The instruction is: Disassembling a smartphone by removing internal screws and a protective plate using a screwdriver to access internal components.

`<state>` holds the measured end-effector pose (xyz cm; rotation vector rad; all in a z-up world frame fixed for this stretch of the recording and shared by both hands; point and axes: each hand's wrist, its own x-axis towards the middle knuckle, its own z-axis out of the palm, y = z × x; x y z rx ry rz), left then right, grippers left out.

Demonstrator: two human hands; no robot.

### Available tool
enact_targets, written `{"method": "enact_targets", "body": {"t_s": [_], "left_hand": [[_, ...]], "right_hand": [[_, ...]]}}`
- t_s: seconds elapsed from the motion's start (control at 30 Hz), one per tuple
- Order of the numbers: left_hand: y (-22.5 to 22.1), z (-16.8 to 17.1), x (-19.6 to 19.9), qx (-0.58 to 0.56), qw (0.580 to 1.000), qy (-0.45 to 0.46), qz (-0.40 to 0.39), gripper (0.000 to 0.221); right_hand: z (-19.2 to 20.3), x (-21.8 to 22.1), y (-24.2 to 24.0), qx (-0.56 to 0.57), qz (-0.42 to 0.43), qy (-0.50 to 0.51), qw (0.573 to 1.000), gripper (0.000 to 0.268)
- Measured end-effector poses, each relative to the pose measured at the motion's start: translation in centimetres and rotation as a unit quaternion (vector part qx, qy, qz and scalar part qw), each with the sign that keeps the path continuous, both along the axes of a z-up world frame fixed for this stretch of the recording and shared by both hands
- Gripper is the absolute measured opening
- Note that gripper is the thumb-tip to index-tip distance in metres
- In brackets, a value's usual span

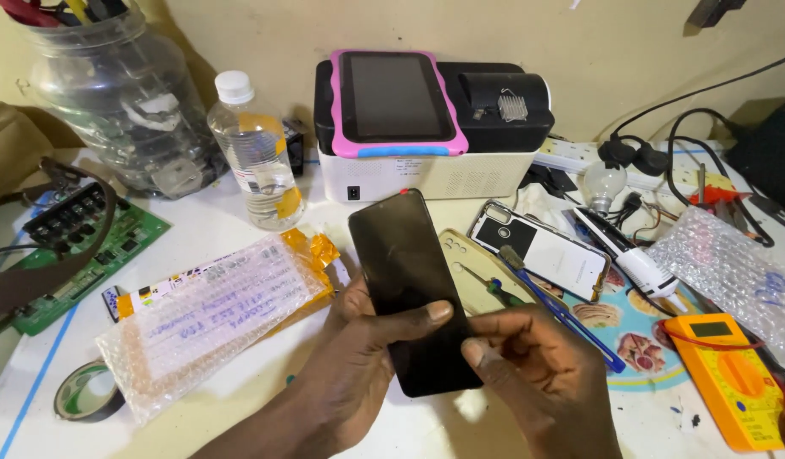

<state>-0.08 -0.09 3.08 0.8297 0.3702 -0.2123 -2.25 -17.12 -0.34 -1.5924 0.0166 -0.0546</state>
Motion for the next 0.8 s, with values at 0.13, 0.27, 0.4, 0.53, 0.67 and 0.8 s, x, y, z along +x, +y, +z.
{"method": "enact_targets", "body": {"t_s": [0.13, 0.27, 0.4, 0.53, 0.67, 0.8], "left_hand": [[0.2, -1.9, -0.2, 0.021, 0.995, -0.096, -0.028, 0.031], [-0.5, -0.6, -0.8, 0.029, 0.994, -0.100, -0.043, 0.047], [-0.9, -1.0, -1.0, 0.010, 0.995, -0.078, -0.056, 0.031], [-1.1, -1.2, -1.2, 0.048, 0.996, -0.075, -0.025, 0.032], [-1.5, -1.5, -1.6, -0.030, 0.995, -0.076, -0.057, 0.027], [-1.1, -1.4, -1.5, -0.020, 0.995, -0.084, -0.051, 0.024]], "right_hand": [[0.1, -0.5, 0.4, -0.074, -0.045, -0.008, 0.996, 0.013], [1.8, -0.5, 0.0, -0.049, -0.062, -0.006, 0.997, 0.017], [2.0, 0.1, -0.9, -0.040, 0.005, 0.024, 0.999, 0.049], [1.6, 0.5, -0.3, -0.060, -0.044, 0.110, 0.991, 0.022], [0.9, 0.8, -0.4, -0.071, -0.038, 0.034, 0.996, 0.026], [1.1, 0.6, -0.8, -0.038, -0.020, 0.079, 0.996, 0.011]]}}
